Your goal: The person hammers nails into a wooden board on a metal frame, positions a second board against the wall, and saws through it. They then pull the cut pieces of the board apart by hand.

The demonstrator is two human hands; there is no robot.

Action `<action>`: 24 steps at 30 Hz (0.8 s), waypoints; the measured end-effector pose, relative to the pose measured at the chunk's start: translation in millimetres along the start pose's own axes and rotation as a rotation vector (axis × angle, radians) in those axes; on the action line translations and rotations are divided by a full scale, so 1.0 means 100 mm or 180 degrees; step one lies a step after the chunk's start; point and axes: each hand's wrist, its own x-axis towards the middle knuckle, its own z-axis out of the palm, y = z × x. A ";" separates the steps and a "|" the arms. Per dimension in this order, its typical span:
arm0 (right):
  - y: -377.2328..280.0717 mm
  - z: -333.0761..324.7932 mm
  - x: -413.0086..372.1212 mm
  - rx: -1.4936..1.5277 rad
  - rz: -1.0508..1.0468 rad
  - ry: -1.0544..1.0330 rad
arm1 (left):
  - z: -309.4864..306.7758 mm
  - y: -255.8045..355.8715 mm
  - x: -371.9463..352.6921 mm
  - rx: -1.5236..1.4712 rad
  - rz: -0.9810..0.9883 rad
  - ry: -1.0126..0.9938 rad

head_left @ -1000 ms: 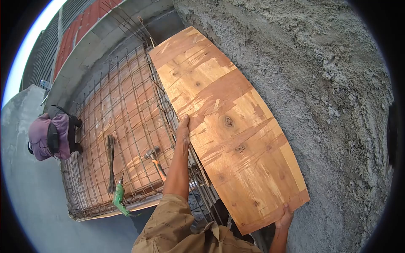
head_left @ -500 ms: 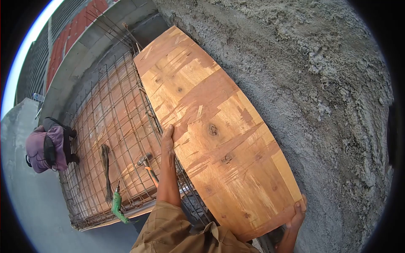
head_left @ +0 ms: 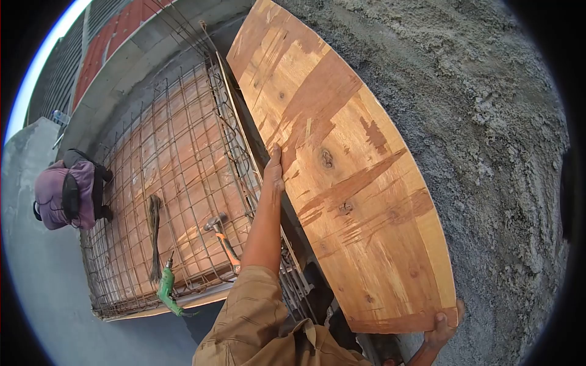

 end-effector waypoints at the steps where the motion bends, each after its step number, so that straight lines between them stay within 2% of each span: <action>1: 0.03 0.03 0.00 0.0059 -0.0013 0.0001 | 0.00 -0.06 0.05 0.0015 0.0042 0.0115; 9: 0.42 0.30 0.20 0.0508 0.0291 -0.0027 | -0.65 -0.14 0.30 0.0257 0.0241 0.0399; 14: 0.49 0.42 0.35 0.0920 0.0549 0.0148 | -0.35 -0.01 0.04 0.0581 0.0040 0.0866; 17: 0.38 0.49 0.34 0.1089 0.0654 0.0119 | -0.31 0.03 -0.02 0.0740 0.0043 0.0941; 21: 0.33 0.53 0.16 0.1107 0.0716 -0.0133 | -0.44 0.12 -0.07 0.0745 -0.0157 0.0668; 24: 0.45 0.55 -0.04 0.1197 0.1034 0.0043 | -0.37 0.27 -0.32 0.1218 -0.0219 0.0792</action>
